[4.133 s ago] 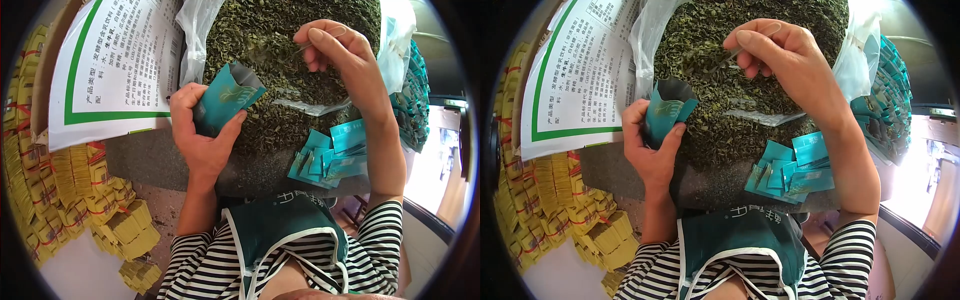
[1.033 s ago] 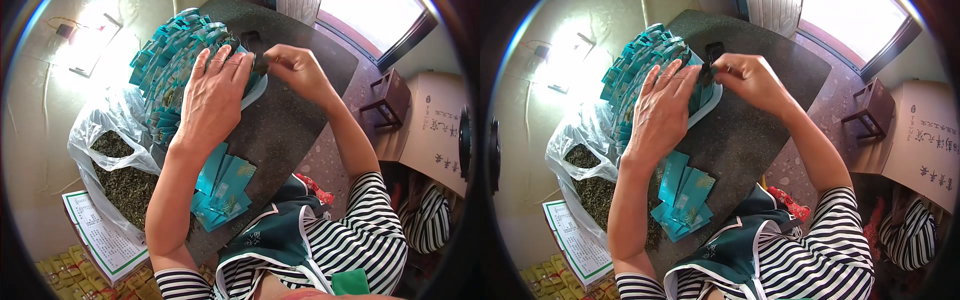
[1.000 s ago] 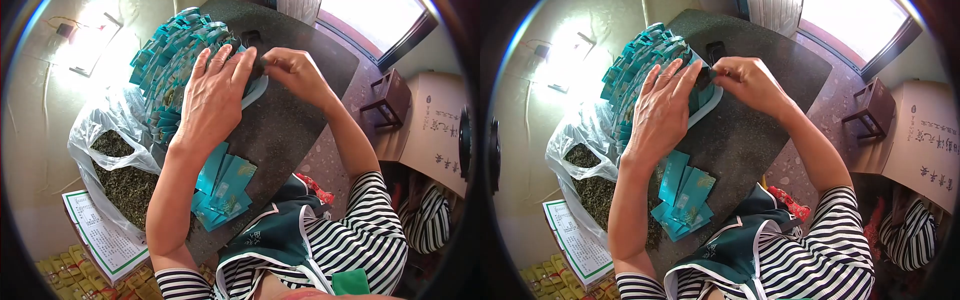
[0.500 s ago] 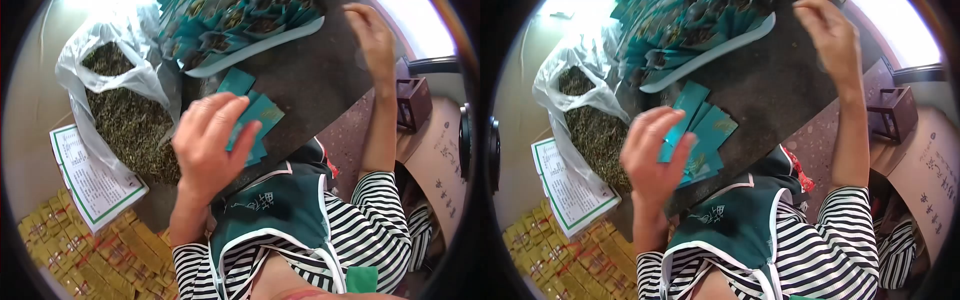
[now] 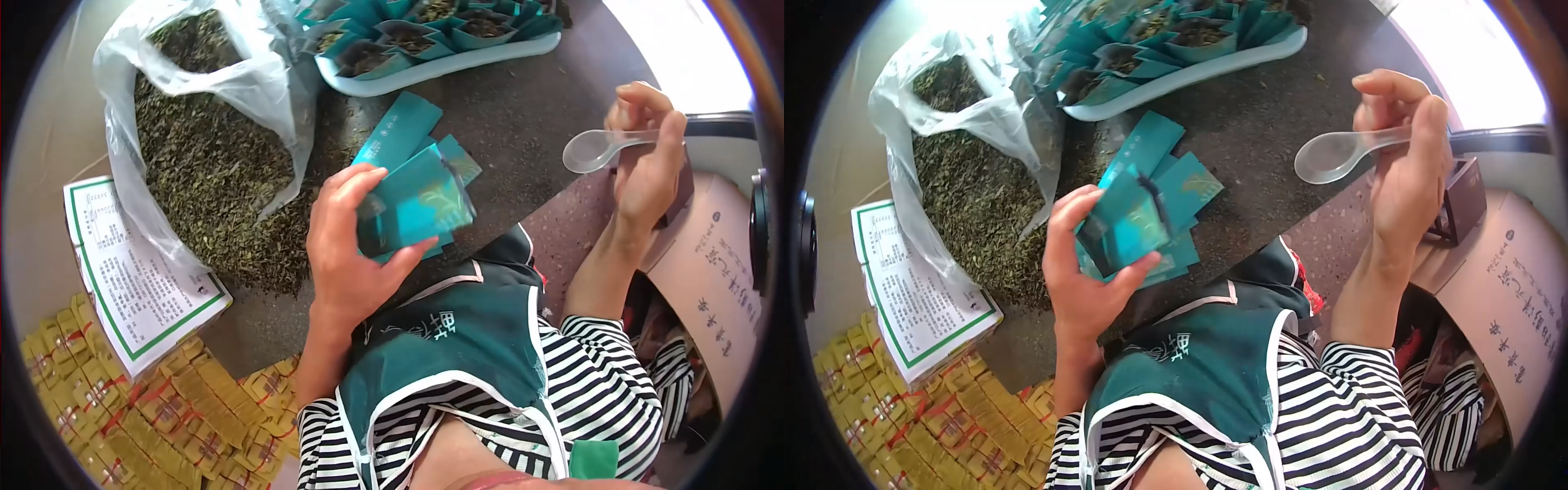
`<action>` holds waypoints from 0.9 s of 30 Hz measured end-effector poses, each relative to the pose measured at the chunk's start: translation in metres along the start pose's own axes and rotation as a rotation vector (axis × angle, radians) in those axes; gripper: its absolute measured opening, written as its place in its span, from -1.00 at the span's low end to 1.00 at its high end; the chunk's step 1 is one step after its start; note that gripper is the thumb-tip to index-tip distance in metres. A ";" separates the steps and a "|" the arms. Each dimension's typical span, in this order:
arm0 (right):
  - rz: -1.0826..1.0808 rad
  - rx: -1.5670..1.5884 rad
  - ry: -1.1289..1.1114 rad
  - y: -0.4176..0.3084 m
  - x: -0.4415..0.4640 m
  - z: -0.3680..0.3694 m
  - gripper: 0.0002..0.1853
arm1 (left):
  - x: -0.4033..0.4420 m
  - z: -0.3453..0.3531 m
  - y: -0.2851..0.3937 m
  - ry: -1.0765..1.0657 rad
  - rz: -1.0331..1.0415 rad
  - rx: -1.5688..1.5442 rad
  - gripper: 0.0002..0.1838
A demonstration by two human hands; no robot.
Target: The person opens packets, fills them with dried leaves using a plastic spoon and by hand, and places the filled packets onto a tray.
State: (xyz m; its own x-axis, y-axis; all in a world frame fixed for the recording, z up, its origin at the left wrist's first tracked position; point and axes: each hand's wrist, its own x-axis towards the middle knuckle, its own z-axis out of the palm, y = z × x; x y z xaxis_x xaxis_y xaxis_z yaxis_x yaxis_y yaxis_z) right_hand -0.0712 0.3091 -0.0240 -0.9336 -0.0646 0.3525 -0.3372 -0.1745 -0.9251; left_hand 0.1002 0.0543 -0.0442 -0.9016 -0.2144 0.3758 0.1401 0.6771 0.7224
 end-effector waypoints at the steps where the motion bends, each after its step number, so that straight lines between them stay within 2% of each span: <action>1: 0.004 0.025 -0.141 -0.005 -0.001 0.001 -0.42 | -0.002 -0.008 0.001 0.040 0.053 -0.031 -0.18; 3: 0.043 -0.031 -0.154 -0.011 -0.009 0.018 -0.42 | -0.014 -0.018 0.002 0.094 0.041 -0.089 -0.17; 6: 0.102 0.222 -0.373 -0.020 -0.025 0.053 -0.45 | -0.030 -0.031 -0.002 0.145 0.060 -0.127 -0.10; 10: 0.091 0.315 -0.489 -0.032 -0.036 0.085 -0.44 | -0.049 -0.041 -0.009 0.235 0.066 -0.106 -0.05; 15: 0.022 0.059 -0.625 -0.042 -0.042 0.107 -0.45 | -0.058 -0.057 -0.009 0.300 0.083 0.029 -0.05; 17: 0.061 0.035 -0.628 -0.048 -0.047 0.120 -0.43 | -0.057 -0.063 -0.008 0.275 0.112 0.128 -0.07; 19: -0.030 -0.097 -0.527 -0.048 -0.053 0.134 -0.39 | -0.057 -0.065 -0.010 0.286 0.122 0.163 -0.09; 21: -0.063 -0.080 -0.550 -0.043 -0.054 0.138 -0.41 | -0.056 -0.065 -0.012 0.296 0.126 0.198 -0.11; 23: 0.035 -0.051 -0.777 -0.042 -0.054 0.142 -0.45 | -0.055 -0.063 -0.015 0.269 0.123 0.180 -0.12; 24: 0.163 0.062 -0.937 -0.043 -0.049 0.144 -0.70 | -0.056 -0.064 -0.015 0.273 0.120 0.181 -0.12; 26: 0.429 0.176 -0.961 -0.036 -0.055 0.156 -0.65 | -0.059 -0.064 -0.020 0.220 0.076 -0.013 -0.15; 27: 0.531 0.286 -0.904 -0.030 -0.059 0.160 -0.62 | -0.061 -0.065 -0.022 0.226 0.073 -0.011 -0.15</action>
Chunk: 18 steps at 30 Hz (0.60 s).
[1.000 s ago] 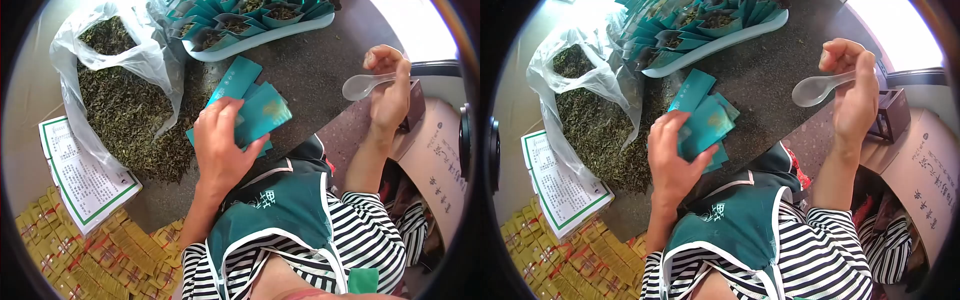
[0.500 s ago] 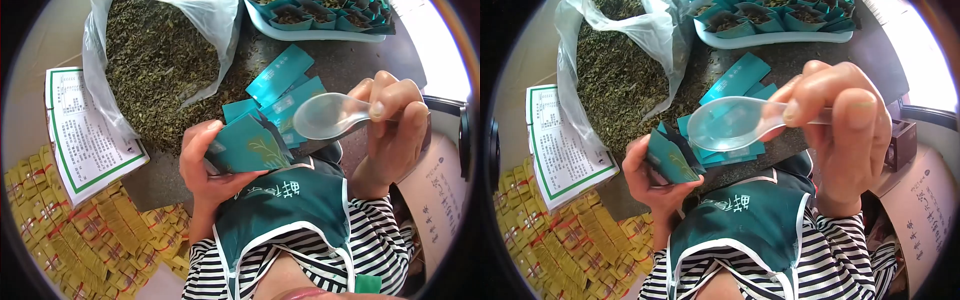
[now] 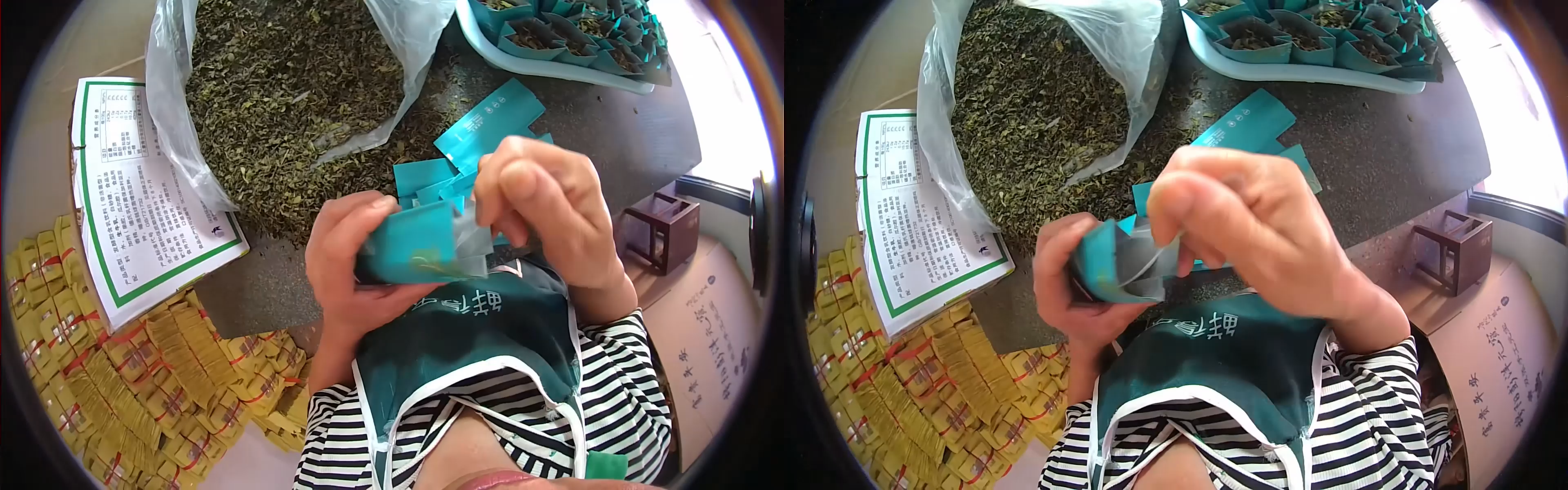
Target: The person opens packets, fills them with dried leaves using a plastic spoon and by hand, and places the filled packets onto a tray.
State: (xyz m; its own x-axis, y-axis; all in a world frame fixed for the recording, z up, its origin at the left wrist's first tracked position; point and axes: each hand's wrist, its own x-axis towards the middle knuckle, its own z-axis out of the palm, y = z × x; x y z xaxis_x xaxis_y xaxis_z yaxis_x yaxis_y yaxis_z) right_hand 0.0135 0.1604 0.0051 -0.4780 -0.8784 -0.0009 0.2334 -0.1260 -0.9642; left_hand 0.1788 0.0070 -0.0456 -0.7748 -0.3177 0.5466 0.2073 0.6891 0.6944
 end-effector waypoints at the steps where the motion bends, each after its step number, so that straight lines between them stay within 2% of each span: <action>1: 0.003 -0.002 -0.008 0.004 0.003 0.000 -0.62 | -0.003 -0.002 -0.002 0.019 -0.043 -0.094 -0.10; 2: 0.037 0.103 -0.016 0.008 0.007 0.001 -0.57 | -0.007 -0.003 -0.005 0.039 -0.086 -0.187 -0.05; 3: 0.072 0.208 -0.025 0.010 0.009 0.002 -0.51 | -0.008 -0.005 -0.009 0.040 -0.083 -0.231 -0.09; 7: 0.025 0.154 -0.045 0.010 0.015 0.013 -0.53 | -0.010 -0.006 -0.014 0.085 -0.126 -0.250 -0.15; 9: 0.014 0.074 -0.057 0.005 0.017 0.015 -0.55 | -0.007 -0.007 -0.013 0.229 -0.200 -0.304 -0.30; 11: -0.110 -0.031 -0.157 0.000 0.021 0.013 -0.75 | -0.006 -0.015 -0.019 0.269 -0.178 -0.263 -0.32; 12: -0.125 -0.031 -0.151 -0.001 0.025 0.014 -0.77 | -0.006 -0.020 -0.021 0.294 -0.162 -0.228 -0.34; 14: -0.123 -0.042 -0.154 -0.005 0.034 0.014 -0.76 | -0.011 -0.030 -0.027 0.338 -0.176 -0.219 -0.35; 15: -0.197 -0.220 -0.077 -0.006 0.041 0.025 -0.58 | -0.013 -0.034 -0.030 0.365 -0.189 -0.222 -0.36; 18: -0.156 -0.351 -0.079 -0.013 0.061 0.035 -0.62 | -0.020 -0.047 -0.042 0.441 -0.221 -0.192 -0.37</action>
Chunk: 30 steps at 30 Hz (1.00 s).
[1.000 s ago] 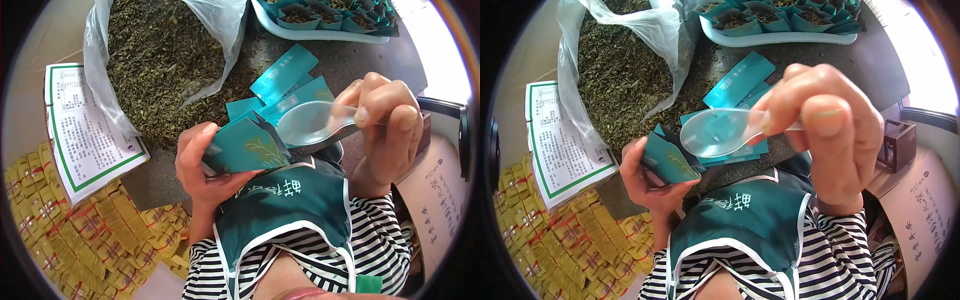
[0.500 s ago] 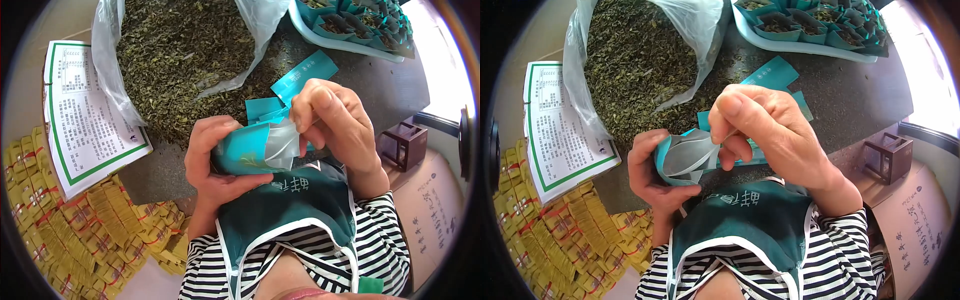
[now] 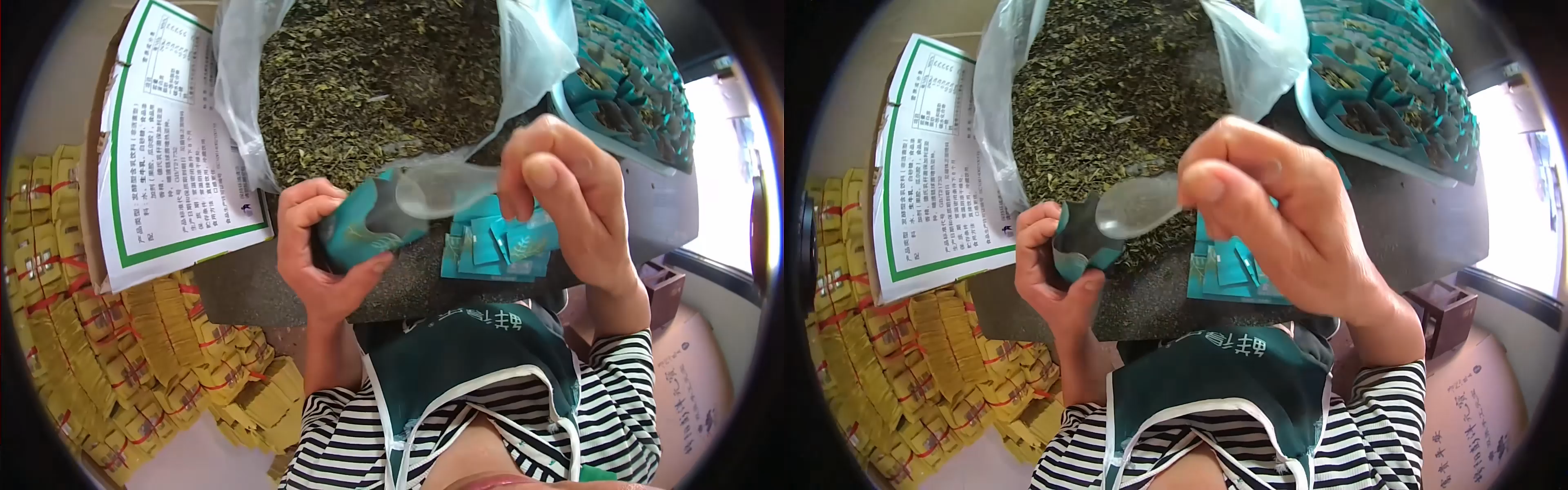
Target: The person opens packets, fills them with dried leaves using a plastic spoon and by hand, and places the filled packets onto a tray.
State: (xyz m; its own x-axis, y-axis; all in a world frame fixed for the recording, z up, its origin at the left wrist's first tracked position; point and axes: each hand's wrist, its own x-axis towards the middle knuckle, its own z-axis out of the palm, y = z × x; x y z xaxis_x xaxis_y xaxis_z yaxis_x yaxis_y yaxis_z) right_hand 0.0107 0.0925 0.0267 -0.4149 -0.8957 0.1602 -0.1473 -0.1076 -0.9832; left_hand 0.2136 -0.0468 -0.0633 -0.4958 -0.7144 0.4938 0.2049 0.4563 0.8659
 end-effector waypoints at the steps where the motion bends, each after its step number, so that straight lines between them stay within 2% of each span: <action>1: -0.018 -0.080 -0.012 0.003 0.009 -0.002 -0.67 | 0.002 -0.007 0.000 0.008 -0.018 0.015 -0.38; 3: 0.027 -0.216 0.062 0.014 0.030 0.004 -0.70 | 0.006 -0.018 -0.004 0.048 -0.021 0.021 -0.39; 4: -0.019 -0.413 0.050 0.020 0.044 0.003 -0.74 | 0.007 -0.023 -0.005 0.072 -0.029 0.026 -0.39; 5: -0.027 -0.416 0.039 0.032 0.059 0.006 -0.74 | 0.010 -0.028 -0.007 0.070 -0.027 0.063 -0.39; 7: -0.163 -0.884 0.121 0.061 0.087 0.017 -0.79 | 0.012 -0.032 -0.014 0.087 -0.033 0.045 -0.39; 8: -0.171 -0.883 0.112 0.075 0.099 0.024 -0.79 | 0.013 -0.034 -0.017 0.092 -0.043 0.027 -0.39; 10: -0.319 -0.940 0.144 0.098 0.118 0.038 -0.81 | 0.014 -0.035 -0.020 0.108 -0.038 0.016 -0.39; 14: -0.368 -0.881 0.044 0.112 0.140 0.061 -0.80 | 0.009 -0.044 -0.029 0.062 -0.028 0.038 -0.33; 16: -0.166 -0.644 -0.071 0.108 0.146 0.066 -0.77 | 0.011 -0.044 -0.027 0.092 -0.031 0.042 -0.36; 17: -0.167 -0.647 -0.075 0.109 0.148 0.066 -0.77 | 0.013 -0.043 -0.026 0.116 -0.032 0.048 -0.39; 19: 0.089 -0.278 -0.110 0.110 0.150 0.064 -0.72 | 0.014 -0.043 -0.026 0.114 -0.011 0.073 -0.39; 22: 0.147 -0.172 -0.143 0.098 0.144 0.056 -0.68 | 0.015 -0.044 -0.027 0.119 0.009 0.113 -0.40; 27: 0.146 -0.115 -0.156 0.073 0.128 0.035 -0.66 | 0.015 -0.042 -0.024 0.151 -0.019 0.126 -0.42; 30: 0.134 -0.062 -0.163 0.051 0.117 0.026 -0.66 | 0.015 -0.043 -0.026 0.147 -0.003 0.235 -0.43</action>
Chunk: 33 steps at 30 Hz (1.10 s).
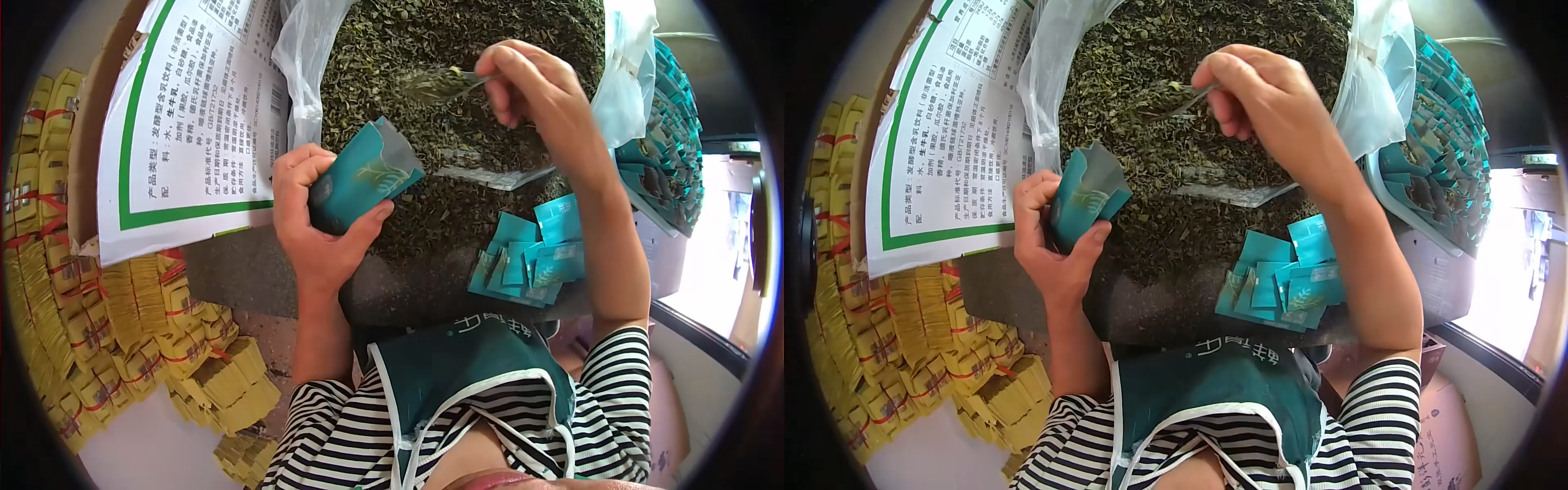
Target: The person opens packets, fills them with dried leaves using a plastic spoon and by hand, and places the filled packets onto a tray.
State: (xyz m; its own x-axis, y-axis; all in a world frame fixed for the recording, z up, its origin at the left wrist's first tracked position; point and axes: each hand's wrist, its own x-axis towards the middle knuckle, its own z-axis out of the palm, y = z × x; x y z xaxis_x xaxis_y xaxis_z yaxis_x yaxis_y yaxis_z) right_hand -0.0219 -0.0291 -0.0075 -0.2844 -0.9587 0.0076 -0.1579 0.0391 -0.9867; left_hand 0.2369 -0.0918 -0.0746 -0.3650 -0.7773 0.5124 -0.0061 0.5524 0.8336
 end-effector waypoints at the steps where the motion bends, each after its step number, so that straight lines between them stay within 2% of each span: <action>1: 0.001 -0.001 -0.002 -0.006 -0.004 -0.002 -0.66 | 0.001 0.000 -0.001 -0.010 0.028 0.064 -0.43; 8: 0.037 -0.065 -0.019 -0.030 -0.025 0.002 -0.66 | 0.000 0.006 0.001 -0.023 0.086 0.180 -0.43; 12: 0.038 -0.099 -0.163 -0.030 -0.029 0.015 -0.70 | 0.000 0.011 0.001 -0.030 0.104 0.168 -0.43; 14: -0.064 -0.197 -0.193 -0.029 -0.034 0.031 -0.77 | -0.001 0.012 0.002 -0.060 0.129 0.195 -0.43; 15: -0.161 -0.308 -0.196 -0.031 -0.037 0.038 -0.88 | -0.001 0.012 0.003 -0.058 0.129 0.195 -0.43; 16: -0.162 -0.309 -0.199 -0.033 -0.039 0.042 -0.88 | -0.001 0.012 0.003 -0.052 0.119 0.188 -0.44; 18: -0.535 -0.619 -0.121 -0.036 -0.041 0.049 -0.93 | -0.002 0.012 0.003 -0.040 0.105 0.188 -0.44; 21: -0.642 -0.722 -0.115 -0.051 -0.044 0.044 -0.92 | -0.002 0.007 0.000 -0.001 0.040 0.068 -0.46; 24: -0.693 -0.626 -0.018 -0.051 -0.042 0.036 -0.92 | -0.002 0.005 -0.001 0.017 0.018 0.004 -0.48; 26: -0.649 -0.633 0.039 -0.049 -0.038 0.027 -0.91 | -0.003 0.004 -0.001 0.037 -0.019 -0.011 -0.49; 28: -0.368 -0.682 0.179 -0.037 -0.029 0.018 -0.83 | -0.004 0.002 -0.001 0.050 -0.026 0.008 -0.48; 31: -0.253 -0.880 0.123 0.001 -0.011 0.009 -0.75 | -0.004 0.001 -0.002 0.078 -0.037 0.002 -0.47; 33: -0.209 -0.885 0.109 0.021 -0.001 0.020 -0.72 | -0.004 0.001 -0.002 0.094 -0.044 -0.025 -0.47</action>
State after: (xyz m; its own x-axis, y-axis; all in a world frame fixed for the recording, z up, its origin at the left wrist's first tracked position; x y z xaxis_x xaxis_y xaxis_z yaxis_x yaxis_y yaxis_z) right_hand -0.0062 -0.0331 -0.0310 -0.2487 -0.9405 0.2314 -0.8707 0.1124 -0.4788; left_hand 0.2373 -0.0893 -0.0784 -0.2759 -0.8259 0.4917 0.0032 0.5107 0.8597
